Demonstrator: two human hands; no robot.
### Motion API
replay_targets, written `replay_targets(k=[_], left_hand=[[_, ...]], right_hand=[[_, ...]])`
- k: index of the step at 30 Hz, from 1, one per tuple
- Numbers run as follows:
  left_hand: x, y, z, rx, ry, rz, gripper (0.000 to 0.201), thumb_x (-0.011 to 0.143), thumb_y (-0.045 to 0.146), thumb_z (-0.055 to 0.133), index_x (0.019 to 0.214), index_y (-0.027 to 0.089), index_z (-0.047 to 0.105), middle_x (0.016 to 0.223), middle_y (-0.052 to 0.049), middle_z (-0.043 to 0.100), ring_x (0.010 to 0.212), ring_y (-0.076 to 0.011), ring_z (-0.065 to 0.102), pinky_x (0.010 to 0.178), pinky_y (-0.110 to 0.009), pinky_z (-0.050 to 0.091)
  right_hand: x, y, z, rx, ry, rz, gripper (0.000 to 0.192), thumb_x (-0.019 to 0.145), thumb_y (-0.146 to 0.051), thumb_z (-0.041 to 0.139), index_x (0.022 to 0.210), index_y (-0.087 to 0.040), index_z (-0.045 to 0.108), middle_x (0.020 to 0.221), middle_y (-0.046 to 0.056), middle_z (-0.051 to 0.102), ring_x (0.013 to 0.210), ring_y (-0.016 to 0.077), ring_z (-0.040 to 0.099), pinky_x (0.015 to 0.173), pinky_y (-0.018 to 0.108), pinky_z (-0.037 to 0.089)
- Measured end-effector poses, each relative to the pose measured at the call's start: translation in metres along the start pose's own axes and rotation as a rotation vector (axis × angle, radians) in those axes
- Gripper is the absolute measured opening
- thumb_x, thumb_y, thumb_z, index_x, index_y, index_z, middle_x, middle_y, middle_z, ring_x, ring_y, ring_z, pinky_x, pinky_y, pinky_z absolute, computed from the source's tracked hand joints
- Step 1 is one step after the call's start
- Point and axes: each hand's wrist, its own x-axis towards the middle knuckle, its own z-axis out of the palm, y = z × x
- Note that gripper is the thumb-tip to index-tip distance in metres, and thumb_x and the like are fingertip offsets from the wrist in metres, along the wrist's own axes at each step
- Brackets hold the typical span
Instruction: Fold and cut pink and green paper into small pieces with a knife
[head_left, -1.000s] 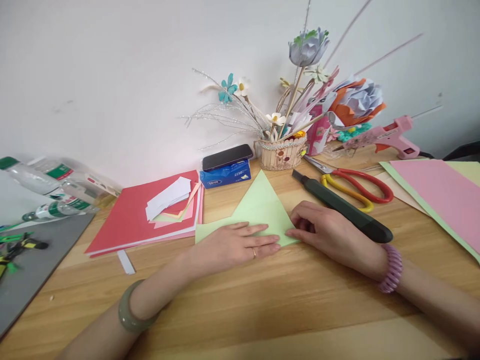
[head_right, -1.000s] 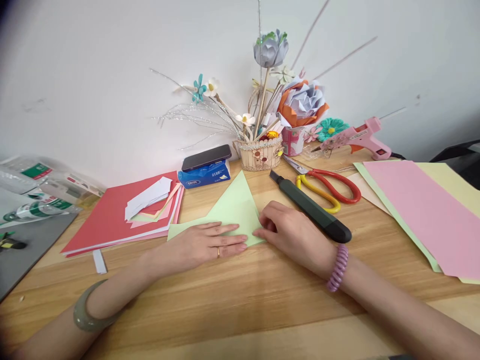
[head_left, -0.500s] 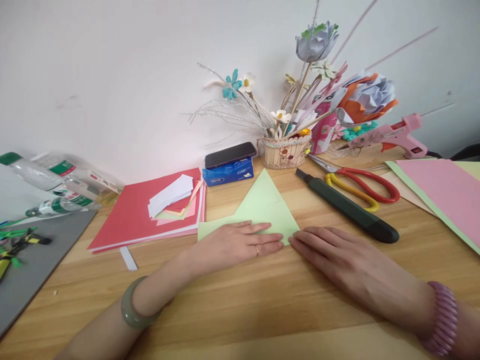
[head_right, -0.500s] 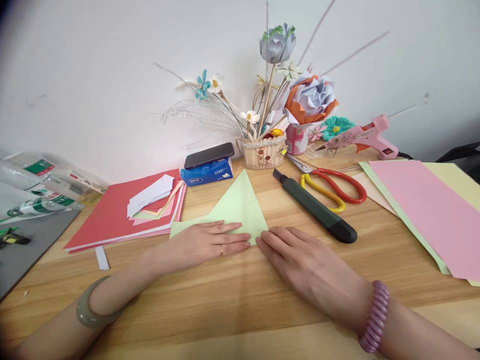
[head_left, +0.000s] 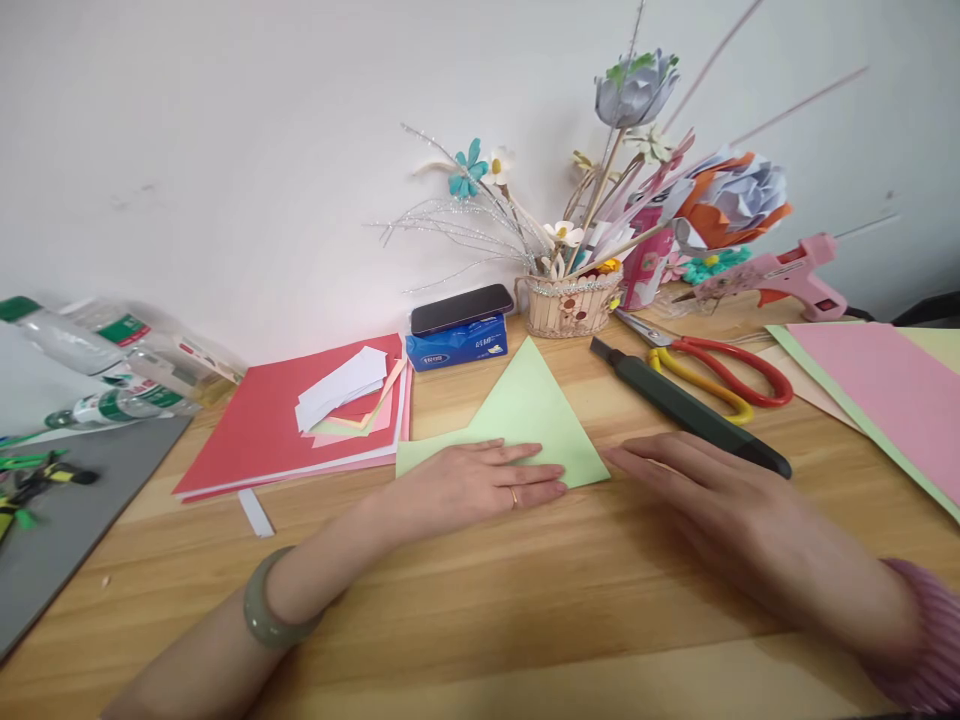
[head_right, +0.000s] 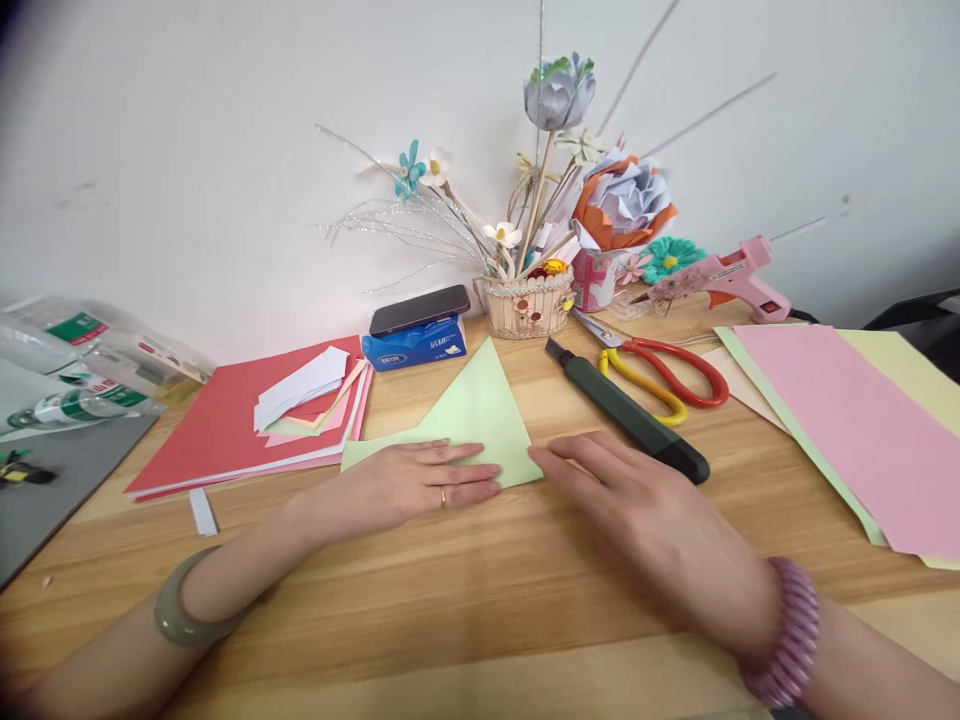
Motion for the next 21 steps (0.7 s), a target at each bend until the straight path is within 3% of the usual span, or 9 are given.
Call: replay_targets(k=[4,8,11,15,21], left_hand=[[-0.004,-0.003,0.007,0.023,0.098,-0.04,0.039,0.098,0.012,0.025,0.136,0.012,0.035,0.143,-0.005,0.037,0.133,-0.017,0.031,0.107,-0.029,0.031],[-0.013,-0.005,0.008,-0.024,0.3,-0.094,0.033,0.097,0.014,0.031,0.12,0.01,0.054,0.128,-0.007,0.055,0.122,-0.0212,0.045,0.102,-0.036,0.039],[-0.022,-0.002,0.004,-0.093,0.386,-0.114,0.028,0.095,0.015,0.038,0.106,0.012,0.063,0.112,-0.006,0.066,0.106,-0.019,0.054,0.09,-0.031,0.048],[-0.042,0.007,0.002,-0.076,0.339,-0.194,0.026,0.094,0.014,0.04,0.106,0.017,0.064,0.109,-0.004,0.066,0.096,-0.0167,0.055,0.081,-0.028,0.049],[-0.066,0.016,0.007,0.076,0.166,-0.265,0.034,0.096,0.017,0.037,0.127,0.024,0.049,0.116,-0.005,0.06,0.096,-0.0179,0.052,0.07,-0.026,0.049]], right_hand=[[0.019,-0.007,0.013,0.077,-0.129,-0.082,0.034,0.091,-0.012,0.031,0.114,-0.016,0.056,0.108,0.01,0.062,0.099,0.0187,0.058,0.082,0.034,0.05],[0.028,-0.01,0.022,0.1,-0.193,-0.087,0.028,0.091,-0.014,0.035,0.103,-0.015,0.061,0.098,0.009,0.063,0.09,0.0191,0.057,0.076,0.034,0.049],[0.031,-0.011,0.025,0.059,-0.186,-0.079,0.025,0.092,-0.021,0.037,0.088,-0.016,0.062,0.085,0.007,0.06,0.079,0.0182,0.055,0.069,0.033,0.046],[0.043,-0.014,0.028,-0.02,-0.196,-0.05,0.025,0.09,-0.03,0.042,0.072,-0.018,0.055,0.075,0.005,0.055,0.071,0.0182,0.051,0.063,0.033,0.042],[0.058,-0.016,0.039,-0.071,-0.217,0.005,0.021,0.087,-0.034,0.049,0.072,-0.019,0.05,0.076,0.004,0.054,0.07,0.019,0.05,0.061,0.033,0.039]])
